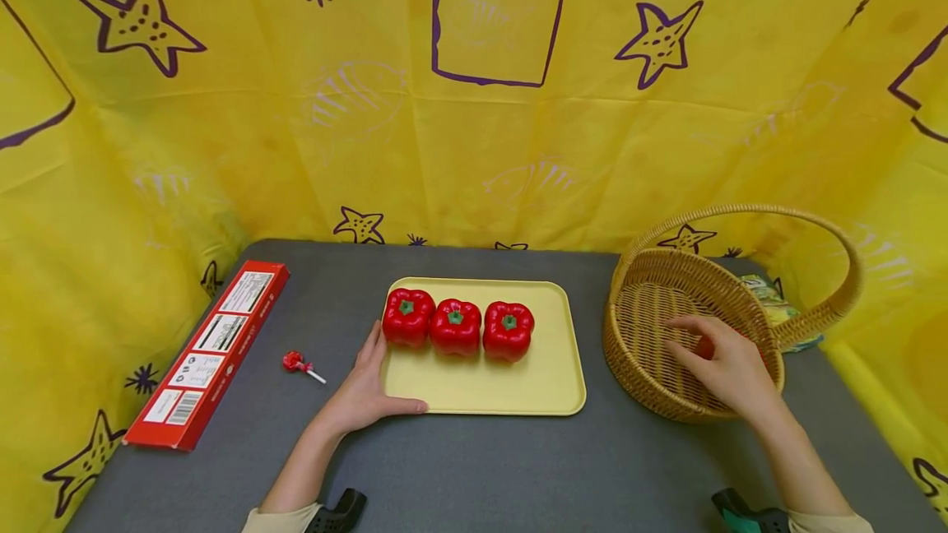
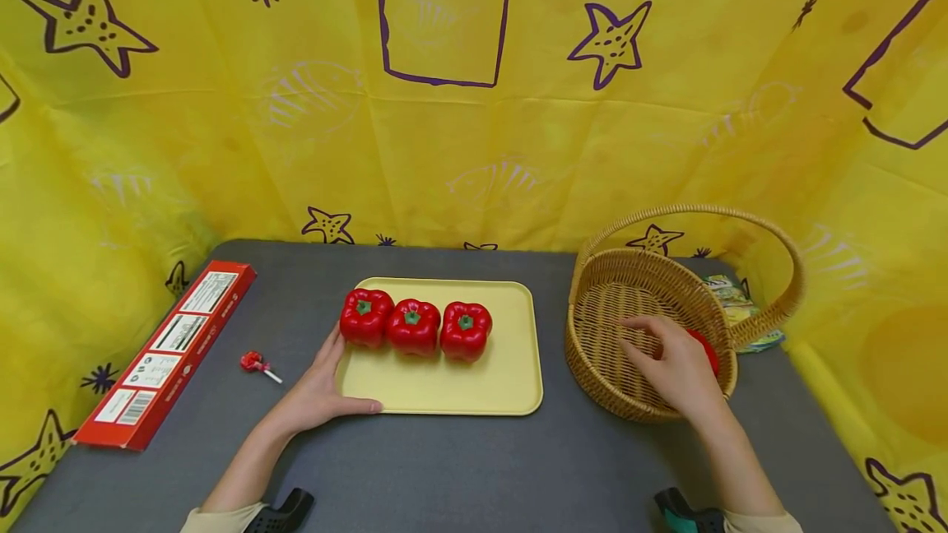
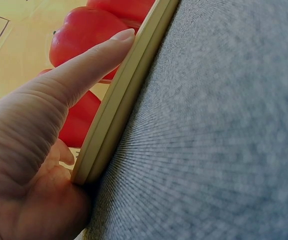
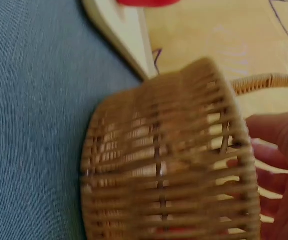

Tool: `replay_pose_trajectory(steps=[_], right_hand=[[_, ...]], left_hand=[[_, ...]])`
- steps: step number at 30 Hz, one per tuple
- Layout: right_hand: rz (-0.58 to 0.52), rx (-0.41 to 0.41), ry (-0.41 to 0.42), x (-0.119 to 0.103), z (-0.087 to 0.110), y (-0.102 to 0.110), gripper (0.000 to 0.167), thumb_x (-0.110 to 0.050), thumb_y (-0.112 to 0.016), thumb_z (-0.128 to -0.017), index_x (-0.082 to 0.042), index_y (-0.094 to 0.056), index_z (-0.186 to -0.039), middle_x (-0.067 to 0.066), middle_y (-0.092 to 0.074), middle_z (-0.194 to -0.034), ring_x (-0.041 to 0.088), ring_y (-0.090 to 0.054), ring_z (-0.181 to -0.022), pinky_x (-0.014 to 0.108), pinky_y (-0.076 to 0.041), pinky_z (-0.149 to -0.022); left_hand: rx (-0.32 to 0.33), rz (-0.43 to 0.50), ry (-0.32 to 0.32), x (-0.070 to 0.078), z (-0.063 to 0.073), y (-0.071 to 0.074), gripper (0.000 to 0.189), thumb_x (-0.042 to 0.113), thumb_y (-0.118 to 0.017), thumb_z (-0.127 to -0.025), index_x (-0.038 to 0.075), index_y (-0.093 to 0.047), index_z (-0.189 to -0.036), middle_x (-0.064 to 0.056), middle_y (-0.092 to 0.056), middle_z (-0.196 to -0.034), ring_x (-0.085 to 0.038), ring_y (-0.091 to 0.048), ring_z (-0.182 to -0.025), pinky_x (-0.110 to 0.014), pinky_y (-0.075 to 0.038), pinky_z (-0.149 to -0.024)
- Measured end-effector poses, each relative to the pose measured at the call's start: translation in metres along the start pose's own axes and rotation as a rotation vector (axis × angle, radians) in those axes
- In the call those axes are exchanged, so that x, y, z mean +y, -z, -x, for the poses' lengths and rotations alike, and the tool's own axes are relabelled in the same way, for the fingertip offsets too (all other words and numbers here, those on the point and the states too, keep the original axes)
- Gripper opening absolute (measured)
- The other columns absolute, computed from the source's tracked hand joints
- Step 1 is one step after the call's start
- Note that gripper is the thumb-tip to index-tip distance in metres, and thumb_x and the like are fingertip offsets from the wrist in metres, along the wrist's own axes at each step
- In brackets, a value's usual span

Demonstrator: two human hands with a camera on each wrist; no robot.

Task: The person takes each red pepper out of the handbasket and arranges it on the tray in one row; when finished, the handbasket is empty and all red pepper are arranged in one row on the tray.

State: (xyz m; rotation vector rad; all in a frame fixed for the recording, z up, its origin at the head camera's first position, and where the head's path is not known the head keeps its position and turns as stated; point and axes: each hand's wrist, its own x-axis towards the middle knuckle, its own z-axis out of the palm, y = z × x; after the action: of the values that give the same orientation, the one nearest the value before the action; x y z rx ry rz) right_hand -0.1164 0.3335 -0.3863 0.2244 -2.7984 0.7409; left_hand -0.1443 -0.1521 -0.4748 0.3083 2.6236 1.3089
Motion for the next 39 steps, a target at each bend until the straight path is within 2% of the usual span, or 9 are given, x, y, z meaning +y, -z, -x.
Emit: replay_pose_trajectory(steps=[3, 5, 12, 18, 23, 30, 36, 39], right_hand=[[0.106, 0.003, 0.014, 0.005, 0.001, 0.002, 0.034, -0.017, -0.075, -0.085, -0.003, -0.066, -0.115, 0.026, -0.062, -0.113, 0.043, -0.056, -0.092, 0.051, -0.045, -0.066], [0.150, 0.004, 0.003, 0.008, 0.002, 0.003, 0.036, -0.016, -0.076, -0.082, -0.002, -0.067, -0.114, 0.029, -0.060, -0.113, 0.048, -0.054, -0.095, 0.053, -0.046, -0.065], [0.242, -0.017, -0.046, 0.016, 0.006, 0.007, 0.043, -0.017, -0.077, -0.079, -0.001, -0.064, -0.117, 0.031, -0.056, -0.115, 0.050, -0.048, -0.097, 0.059, -0.043, -0.066], [0.264, -0.070, -0.054, 0.025, 0.008, 0.008, 0.053, -0.020, -0.081, -0.074, 0.001, -0.062, -0.119, 0.031, -0.055, -0.113, 0.052, -0.049, -0.094, 0.058, -0.043, -0.067], [0.269, -0.104, -0.077, 0.031, 0.010, 0.008, 0.058, -0.020, -0.084, -0.071, 0.000, -0.060, -0.120, 0.031, -0.052, -0.117, 0.055, -0.048, -0.095, 0.063, -0.042, -0.068], [0.291, -0.177, -0.082, 0.037, 0.010, 0.008, 0.069, -0.017, -0.086, -0.068, 0.001, -0.054, -0.126, 0.032, -0.046, -0.125, 0.058, -0.045, -0.102, 0.069, -0.041, -0.072], [0.323, -0.245, -0.084, 0.041, 0.008, 0.007, 0.078, -0.017, -0.086, -0.068, 0.001, -0.047, -0.133, 0.032, -0.039, -0.134, 0.057, -0.035, -0.113, 0.072, -0.038, -0.073], [0.338, -0.246, -0.072, 0.044, 0.006, 0.005, 0.080, -0.016, -0.085, -0.068, 0.000, -0.045, -0.136, 0.032, -0.037, -0.136, 0.056, -0.033, -0.115, 0.072, -0.037, -0.073]], left_hand=[[-0.007, -0.005, 0.011, 0.001, -0.001, 0.001, 0.134, 0.047, -0.088, -0.065, 0.011, 0.002, -0.157, -0.018, 0.009, -0.161, -0.044, -0.003, -0.144, -0.068, -0.021, -0.106], [-0.011, -0.005, 0.016, 0.001, -0.001, 0.001, 0.134, 0.047, -0.088, -0.065, 0.011, 0.002, -0.157, -0.018, 0.009, -0.161, -0.044, -0.003, -0.144, -0.068, -0.021, -0.106], [-0.017, -0.004, 0.027, 0.001, 0.000, 0.001, 0.134, 0.047, -0.088, -0.065, 0.011, 0.002, -0.157, -0.018, 0.009, -0.161, -0.044, -0.003, -0.144, -0.067, -0.021, -0.107], [-0.018, 0.003, 0.030, 0.001, 0.001, 0.001, 0.133, 0.047, -0.088, -0.065, 0.011, 0.001, -0.157, -0.018, 0.010, -0.161, -0.044, -0.003, -0.144, -0.067, -0.020, -0.107], [-0.017, 0.006, 0.028, 0.001, 0.001, 0.002, 0.133, 0.046, -0.088, -0.065, 0.011, 0.001, -0.157, -0.018, 0.010, -0.161, -0.043, -0.002, -0.144, -0.066, -0.020, -0.108], [-0.015, 0.000, 0.019, 0.001, 0.000, 0.001, 0.133, 0.046, -0.088, -0.065, 0.011, 0.000, -0.157, -0.018, 0.009, -0.161, -0.043, -0.003, -0.144, -0.066, -0.022, -0.108], [0.000, 0.009, 0.003, 0.000, 0.000, 0.000, 0.135, 0.046, -0.090, -0.063, 0.011, 0.000, -0.157, -0.019, 0.009, -0.161, -0.043, -0.003, -0.144, -0.065, -0.021, -0.108], [0.008, 0.024, -0.002, 0.000, 0.001, -0.001, 0.135, 0.044, -0.091, -0.063, 0.011, 0.000, -0.157, -0.019, 0.008, -0.161, -0.043, -0.002, -0.145, -0.065, -0.020, -0.109]])
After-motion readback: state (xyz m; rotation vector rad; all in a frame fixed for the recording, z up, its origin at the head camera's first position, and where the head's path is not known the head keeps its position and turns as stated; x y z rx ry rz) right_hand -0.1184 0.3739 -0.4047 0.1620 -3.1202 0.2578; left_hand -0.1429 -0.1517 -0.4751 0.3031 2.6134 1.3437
